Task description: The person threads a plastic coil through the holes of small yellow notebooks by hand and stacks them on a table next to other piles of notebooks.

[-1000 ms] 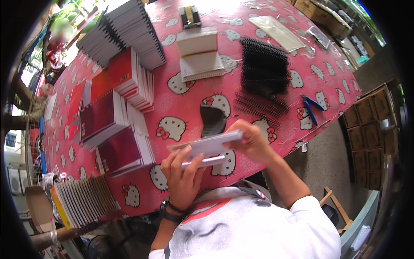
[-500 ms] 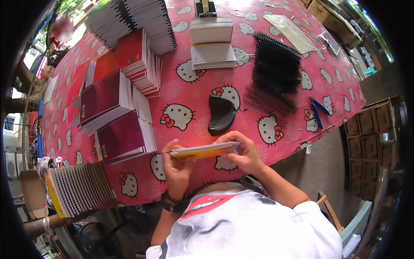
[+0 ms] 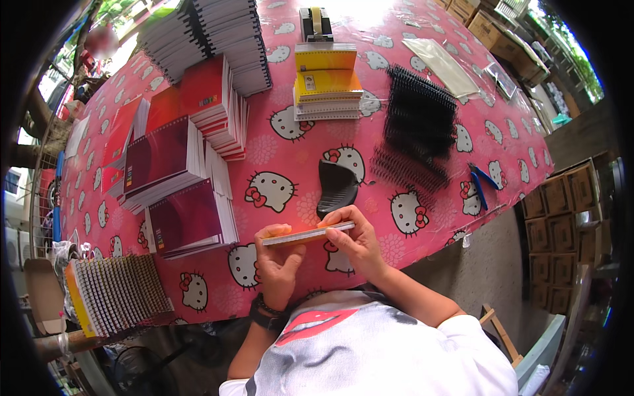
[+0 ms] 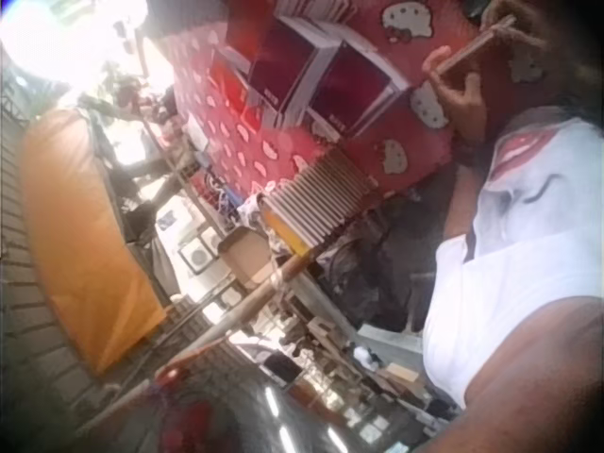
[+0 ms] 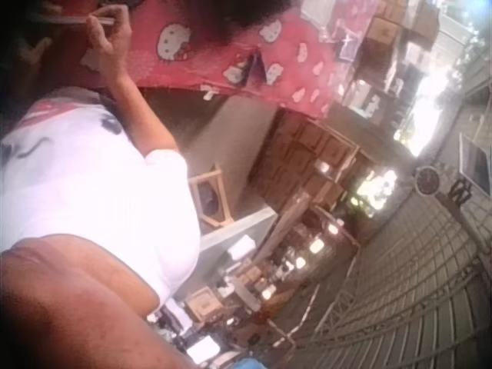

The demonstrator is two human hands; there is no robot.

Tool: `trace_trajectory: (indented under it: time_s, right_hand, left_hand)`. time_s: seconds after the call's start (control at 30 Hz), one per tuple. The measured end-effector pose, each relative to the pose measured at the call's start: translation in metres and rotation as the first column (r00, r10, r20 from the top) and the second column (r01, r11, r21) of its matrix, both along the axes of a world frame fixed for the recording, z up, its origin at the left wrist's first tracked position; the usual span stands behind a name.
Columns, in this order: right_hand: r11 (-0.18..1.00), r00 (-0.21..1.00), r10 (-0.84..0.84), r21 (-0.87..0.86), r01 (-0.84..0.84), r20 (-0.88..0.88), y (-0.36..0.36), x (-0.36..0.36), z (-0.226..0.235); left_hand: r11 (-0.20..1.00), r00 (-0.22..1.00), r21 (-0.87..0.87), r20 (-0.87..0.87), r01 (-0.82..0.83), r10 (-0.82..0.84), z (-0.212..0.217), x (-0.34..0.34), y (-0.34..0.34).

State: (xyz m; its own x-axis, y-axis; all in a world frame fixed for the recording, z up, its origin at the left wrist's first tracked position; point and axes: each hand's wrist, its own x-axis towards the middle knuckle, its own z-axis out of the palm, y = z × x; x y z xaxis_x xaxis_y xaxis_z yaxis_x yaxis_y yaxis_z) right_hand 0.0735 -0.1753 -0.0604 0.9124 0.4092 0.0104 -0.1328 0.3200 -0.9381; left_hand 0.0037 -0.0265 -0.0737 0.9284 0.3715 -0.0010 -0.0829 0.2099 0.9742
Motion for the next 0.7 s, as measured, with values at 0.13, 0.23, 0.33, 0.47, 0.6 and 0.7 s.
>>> trace_trajectory:
  time_s: [0.13,0.23,0.33,0.47,0.6,0.7]
  right_hand:
    - [1.0,1.0,0.015,-0.011,-0.015,-0.011,-0.001,0.007,-0.005]
    - [0.993,0.998,0.035,-0.115,-0.028,0.06,-0.004,0.004,-0.007]
    - [0.993,0.998,0.052,-0.104,-0.055,-0.03,-0.005,0.006,-0.002]
    - [0.98,0.976,-0.034,-0.182,0.074,0.213,-0.019,0.022,0.005]
    - [0.544,0.627,0.083,-0.563,0.622,0.774,-0.063,0.084,0.004]
    - [0.349,0.58,0.316,-0.66,0.665,0.751,-0.085,0.094,-0.002]
  left_hand:
    - [0.98,0.997,0.183,0.023,-0.075,0.072,0.005,0.003,0.0]
    - [0.683,0.962,0.68,0.225,-0.268,0.154,0.03,0.005,-0.006]
    - [0.392,0.941,0.866,0.339,-0.311,-0.002,0.046,0.007,-0.014]
    - [0.333,0.944,0.926,0.254,-0.175,-0.21,0.042,0.024,-0.007]
    - [0.316,0.932,0.922,0.297,-0.223,-0.209,0.041,0.025,-0.003]
    - [0.359,0.926,0.907,0.312,-0.222,-0.213,0.041,0.028,-0.009]
